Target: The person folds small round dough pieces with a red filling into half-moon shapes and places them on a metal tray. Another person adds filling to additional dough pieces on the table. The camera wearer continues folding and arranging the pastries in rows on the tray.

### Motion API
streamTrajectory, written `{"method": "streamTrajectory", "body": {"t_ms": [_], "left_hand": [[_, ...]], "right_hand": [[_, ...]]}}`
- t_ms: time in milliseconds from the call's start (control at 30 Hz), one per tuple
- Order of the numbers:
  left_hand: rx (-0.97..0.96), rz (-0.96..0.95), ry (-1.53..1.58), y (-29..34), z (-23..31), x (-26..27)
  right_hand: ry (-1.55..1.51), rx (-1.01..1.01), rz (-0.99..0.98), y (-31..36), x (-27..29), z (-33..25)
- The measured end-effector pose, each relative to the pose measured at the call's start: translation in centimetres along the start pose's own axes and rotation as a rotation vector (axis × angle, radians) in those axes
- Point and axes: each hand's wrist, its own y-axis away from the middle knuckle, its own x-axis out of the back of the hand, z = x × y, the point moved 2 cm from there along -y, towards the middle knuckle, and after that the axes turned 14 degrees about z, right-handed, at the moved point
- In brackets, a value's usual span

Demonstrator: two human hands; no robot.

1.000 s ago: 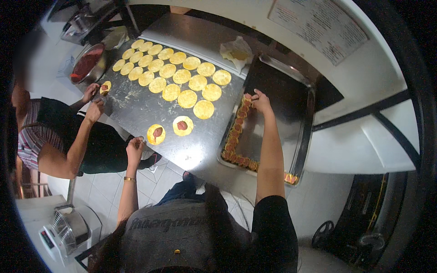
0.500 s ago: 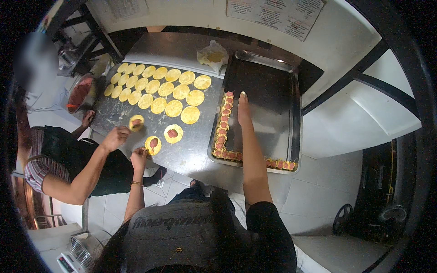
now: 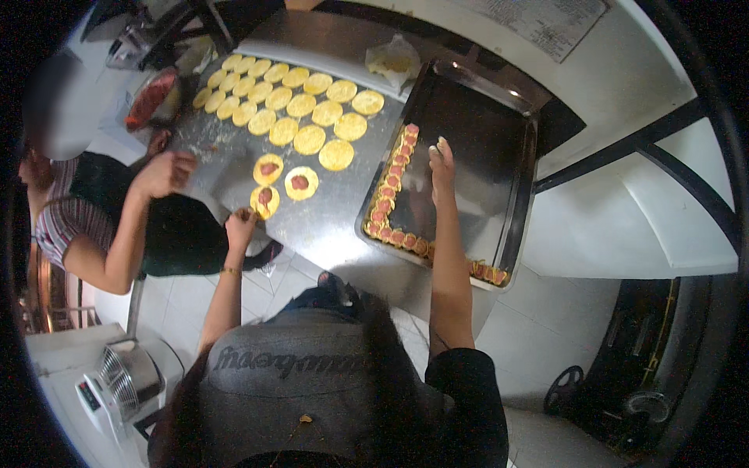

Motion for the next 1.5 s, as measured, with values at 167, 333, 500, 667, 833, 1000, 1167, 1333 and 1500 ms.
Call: {"method": "streamTrajectory", "body": {"t_ms": [167, 333, 500, 667, 833, 1000, 1167, 1333, 1500], "left_hand": [[0.089, -0.059, 0.104, 1.1, 0.7, 0.5], [0.283, -0.068, 0.224, 1.4, 0.8, 0.6], [0.738, -0.19, 0.978, 2.4, -0.4, -0.8], [0.894, -0.214, 1.363, 2.9, -0.5, -1.1], [0.974, -0.3, 1.462, 3.7, 0.2, -0.9], [1.021, -0.437, 1.593, 4.5, 1.1, -1.3], [1.064, -0.504, 1.613, 5.6, 4.0, -0.8], [1.061, -0.543, 1.567, 6.8, 4.5, -0.6], [1.108, -0.539, 1.523, 7.5, 4.9, 0.5]], "right_hand": [[0.544, 0.702, -0.507, 10.9, 2.1, -2.5], [0.802, 0.781, -0.66, 17.6, 1.3, -4.5], [0.861, 0.826, -0.656, 18.3, 1.1, -4.2], [0.865, 0.878, -0.65, 18.4, 0.9, -3.9], [0.907, 0.925, -0.632, 18.5, 0.7, -3.9], [0.897, 0.864, -0.594, 17.6, 0.5, -4.1], [0.955, 0.875, -0.513, 16.4, 1.0, -3.0], [0.927, 0.897, -0.424, 14.8, 1.1, -2.4], [0.892, 0.857, -0.39, 13.5, 0.6, -2.6]]}}
